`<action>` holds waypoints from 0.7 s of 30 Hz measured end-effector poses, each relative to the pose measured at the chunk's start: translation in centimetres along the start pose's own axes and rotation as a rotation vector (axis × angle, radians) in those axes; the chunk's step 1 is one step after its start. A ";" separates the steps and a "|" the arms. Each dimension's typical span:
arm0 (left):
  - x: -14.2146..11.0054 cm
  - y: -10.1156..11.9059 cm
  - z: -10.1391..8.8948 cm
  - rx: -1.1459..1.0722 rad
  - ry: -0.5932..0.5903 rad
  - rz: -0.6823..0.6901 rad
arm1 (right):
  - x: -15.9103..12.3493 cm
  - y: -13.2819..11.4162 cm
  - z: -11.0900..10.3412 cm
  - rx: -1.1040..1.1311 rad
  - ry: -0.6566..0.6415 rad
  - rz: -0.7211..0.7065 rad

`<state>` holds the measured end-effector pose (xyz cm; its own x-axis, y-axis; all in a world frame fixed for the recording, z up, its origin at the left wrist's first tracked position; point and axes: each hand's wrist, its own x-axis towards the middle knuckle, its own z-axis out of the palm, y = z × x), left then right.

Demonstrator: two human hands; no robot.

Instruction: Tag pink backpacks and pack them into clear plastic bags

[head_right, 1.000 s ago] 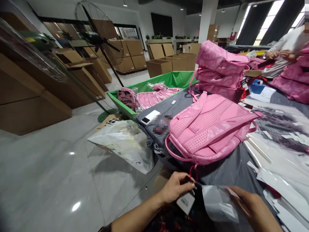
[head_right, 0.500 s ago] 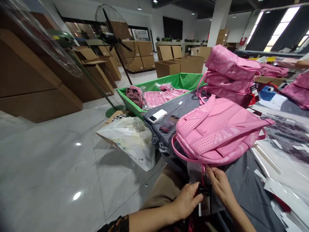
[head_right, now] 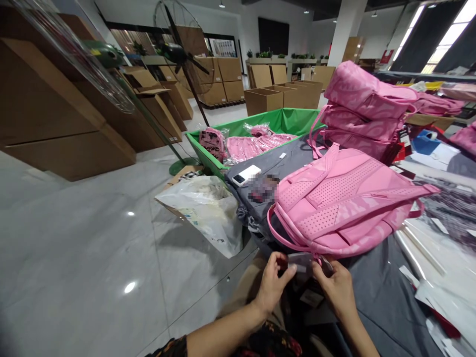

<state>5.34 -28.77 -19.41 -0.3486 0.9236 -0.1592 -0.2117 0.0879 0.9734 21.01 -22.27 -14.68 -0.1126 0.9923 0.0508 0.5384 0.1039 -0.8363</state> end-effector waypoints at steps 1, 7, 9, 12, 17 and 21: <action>0.4 0.1 0.3 -0.173 -0.026 -0.076 | 0.1 0.2 0.0 0.008 -0.006 -0.008; 1.2 0.7 2.9 -0.602 -0.034 -0.237 | 0.3 0.9 -0.7 0.014 -0.072 -0.054; 1.4 0.8 3.0 -0.512 0.004 -0.173 | 0.3 1.1 -1.4 -0.014 -0.102 -0.091; 2.1 0.3 2.8 -0.356 -0.026 -0.093 | 0.4 1.3 -2.8 -0.089 -0.087 -0.233; 3.2 -1.0 4.2 -0.413 -0.074 -0.395 | 0.4 -0.9 -4.3 -0.413 0.170 -0.628; 3.9 -1.1 5.7 -0.492 -0.080 -0.489 | -0.1 -4.0 -4.3 -0.825 0.322 -0.840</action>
<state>9.45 -23.18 -20.17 -0.0437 0.8474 -0.5291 -0.7227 0.3389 0.6024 22.50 -22.53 -9.02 -0.5320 0.5551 0.6394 0.7794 0.6161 0.1136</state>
